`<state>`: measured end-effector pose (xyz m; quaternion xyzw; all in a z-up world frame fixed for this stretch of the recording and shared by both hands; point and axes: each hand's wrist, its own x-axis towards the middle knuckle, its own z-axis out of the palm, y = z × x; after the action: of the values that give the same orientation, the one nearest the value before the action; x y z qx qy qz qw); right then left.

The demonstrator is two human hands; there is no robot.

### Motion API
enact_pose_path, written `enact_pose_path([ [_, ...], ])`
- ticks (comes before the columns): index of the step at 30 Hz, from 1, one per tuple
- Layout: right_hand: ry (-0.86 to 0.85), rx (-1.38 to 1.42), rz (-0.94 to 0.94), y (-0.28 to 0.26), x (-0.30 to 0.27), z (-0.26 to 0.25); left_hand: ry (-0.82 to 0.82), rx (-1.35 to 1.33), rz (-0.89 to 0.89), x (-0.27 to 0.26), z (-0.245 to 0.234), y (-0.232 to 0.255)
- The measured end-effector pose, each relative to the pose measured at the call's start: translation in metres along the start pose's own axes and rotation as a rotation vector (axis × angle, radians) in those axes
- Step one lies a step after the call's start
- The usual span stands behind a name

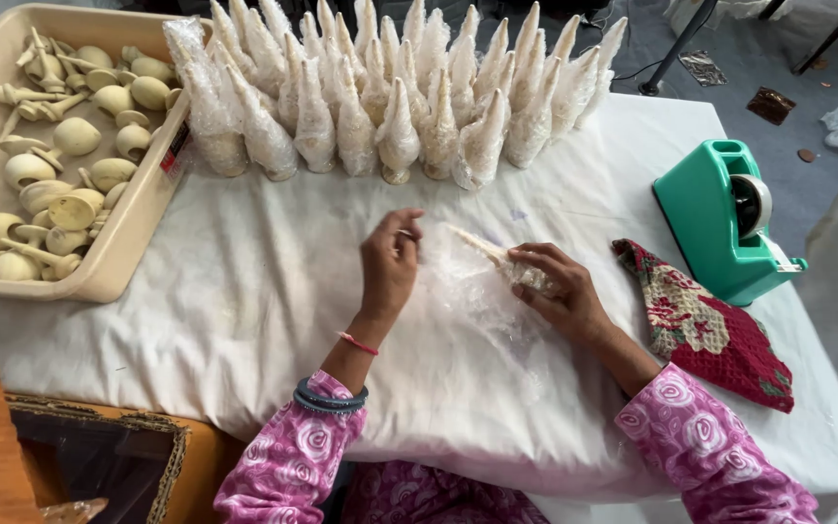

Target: The person wraps a small ceramic object in bubble wrap and secures it with tape. They then wipe another ceramic piece with a cloth and insert a wooden stick into its opening. The wrapped items are placed in a row on the table.

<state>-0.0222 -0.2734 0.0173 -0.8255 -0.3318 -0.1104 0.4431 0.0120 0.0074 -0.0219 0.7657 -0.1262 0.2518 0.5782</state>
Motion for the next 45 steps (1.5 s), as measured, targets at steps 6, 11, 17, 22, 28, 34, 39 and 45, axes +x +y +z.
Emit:
enact_pose_path([
  [6,0.043,0.225,0.221,0.016,-0.002,-0.007,0.090,-0.291,-0.293,0.007,-0.022,-0.004],
  [11,0.034,0.471,0.299,0.043,-0.014,-0.001,-0.187,-0.163,-0.174,0.005,-0.007,0.034],
  [17,0.025,0.522,0.394,0.043,-0.011,-0.001,-0.187,-0.249,-0.330,-0.003,-0.005,0.004],
  [22,-0.020,0.516,0.435,0.044,-0.013,-0.001,-0.149,-0.255,-0.436,-0.010,-0.009,0.015],
  [28,-0.038,0.527,0.487,0.034,-0.009,-0.005,-0.066,0.360,0.146,-0.004,-0.005,0.049],
  [34,-0.099,0.571,0.367,0.037,-0.010,-0.003,-0.072,0.432,0.080,-0.006,-0.005,0.028],
  [39,-0.129,0.410,0.396,0.006,0.000,-0.003,0.052,0.297,0.056,-0.009,-0.013,0.041],
  [45,-0.089,0.115,0.083,0.011,-0.001,-0.001,0.152,0.080,-0.124,-0.003,-0.022,0.030],
])
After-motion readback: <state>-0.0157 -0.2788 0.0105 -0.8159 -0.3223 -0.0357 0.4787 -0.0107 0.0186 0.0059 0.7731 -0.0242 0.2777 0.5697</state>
